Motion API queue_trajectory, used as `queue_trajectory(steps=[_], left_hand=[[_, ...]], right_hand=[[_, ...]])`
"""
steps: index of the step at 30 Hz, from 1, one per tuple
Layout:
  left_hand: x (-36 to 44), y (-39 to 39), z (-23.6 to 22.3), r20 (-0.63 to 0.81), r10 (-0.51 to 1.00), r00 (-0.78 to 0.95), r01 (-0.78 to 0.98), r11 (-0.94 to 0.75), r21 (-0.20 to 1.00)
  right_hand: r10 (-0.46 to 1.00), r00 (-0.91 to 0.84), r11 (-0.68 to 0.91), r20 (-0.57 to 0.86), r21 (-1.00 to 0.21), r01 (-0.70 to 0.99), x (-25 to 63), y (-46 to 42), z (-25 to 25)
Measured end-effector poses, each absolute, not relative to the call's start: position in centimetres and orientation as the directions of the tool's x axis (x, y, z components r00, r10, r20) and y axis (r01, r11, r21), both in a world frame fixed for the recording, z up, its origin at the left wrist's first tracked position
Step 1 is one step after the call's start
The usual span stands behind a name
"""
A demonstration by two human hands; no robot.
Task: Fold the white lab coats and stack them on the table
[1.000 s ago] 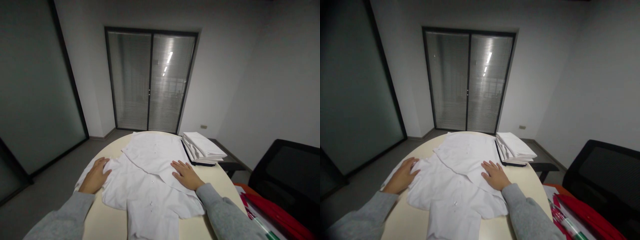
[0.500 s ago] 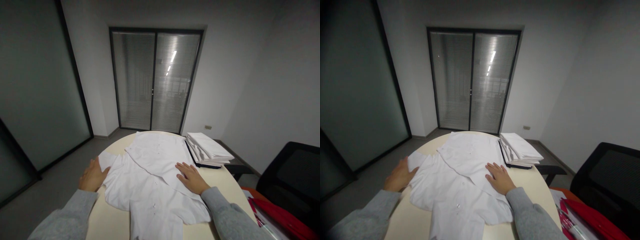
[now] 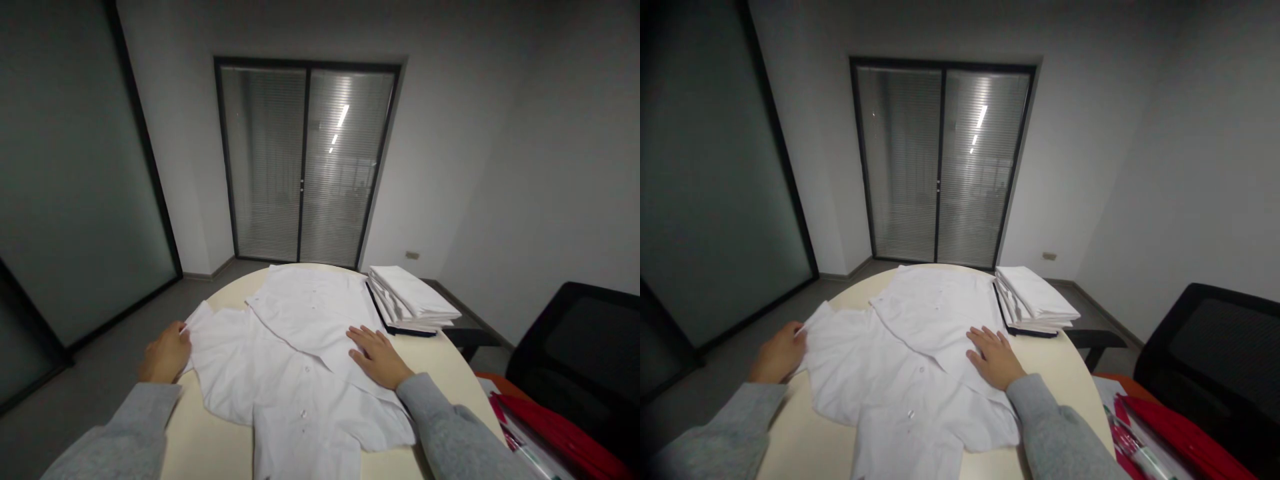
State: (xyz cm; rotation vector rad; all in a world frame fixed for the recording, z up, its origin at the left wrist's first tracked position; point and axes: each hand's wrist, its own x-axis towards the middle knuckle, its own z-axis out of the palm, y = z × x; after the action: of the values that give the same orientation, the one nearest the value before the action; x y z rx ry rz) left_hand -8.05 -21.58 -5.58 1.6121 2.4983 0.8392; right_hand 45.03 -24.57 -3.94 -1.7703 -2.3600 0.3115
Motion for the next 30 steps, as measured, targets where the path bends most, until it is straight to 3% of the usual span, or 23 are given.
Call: queue_trajectory(steps=[3,8,10,12,15,17,20,24,27,30], left_hand=[[-7.2,-21.1,-2.8,0.316,0.817,-0.483,0.8,0.266,0.538],[0.0,-19.8,3.4,0.569,0.723,-0.392,0.786,-0.058,0.616],[4.7,-19.8,4.5,0.64,0.731,-0.237,0.775,-0.255,0.578],[9.5,-20.7,4.3,0.649,0.76,0.037,0.727,-0.466,0.505],[14.7,-23.4,2.8,0.485,0.675,0.556,0.62,-0.726,0.298],[16.2,-25.1,2.0,0.4,0.598,0.695,0.554,-0.799,0.233],[15.2,-25.8,1.9,0.402,0.682,0.611,0.638,-0.725,0.261],[9.4,-22.5,1.4,0.413,0.901,0.131,0.899,-0.284,0.335],[4.5,-19.5,-0.5,0.19,0.966,-0.176,0.945,0.112,0.306],[1.9,-18.1,-2.4,0.006,0.988,-0.152,0.952,0.145,0.269]], right_hand=[[0.96,-0.279,0.275,0.021,-0.26,0.926,44.9,-24.7,-3.9],[0.961,-0.274,0.272,0.026,-0.251,0.929,44.8,-24.6,-4.1],[0.962,-0.273,0.271,0.027,-0.248,0.93,44.8,-24.6,-4.0],[0.961,-0.274,0.273,0.031,-0.246,0.93,44.7,-24.8,-3.8],[0.963,-0.268,0.266,0.027,-0.245,0.932,44.6,-25.1,-3.5],[0.963,-0.268,0.265,0.024,-0.247,0.932,44.6,-25.2,-3.4],[0.958,-0.284,0.283,0.035,-0.242,0.928,44.7,-25.1,-3.6],[0.953,-0.297,0.302,0.057,-0.223,0.927,45.0,-24.6,-4.2],[0.948,-0.312,0.319,0.067,-0.208,0.925,45.2,-24.3,-4.7],[0.944,-0.32,0.329,0.08,-0.186,0.926,45.2,-24.0,-5.2]])
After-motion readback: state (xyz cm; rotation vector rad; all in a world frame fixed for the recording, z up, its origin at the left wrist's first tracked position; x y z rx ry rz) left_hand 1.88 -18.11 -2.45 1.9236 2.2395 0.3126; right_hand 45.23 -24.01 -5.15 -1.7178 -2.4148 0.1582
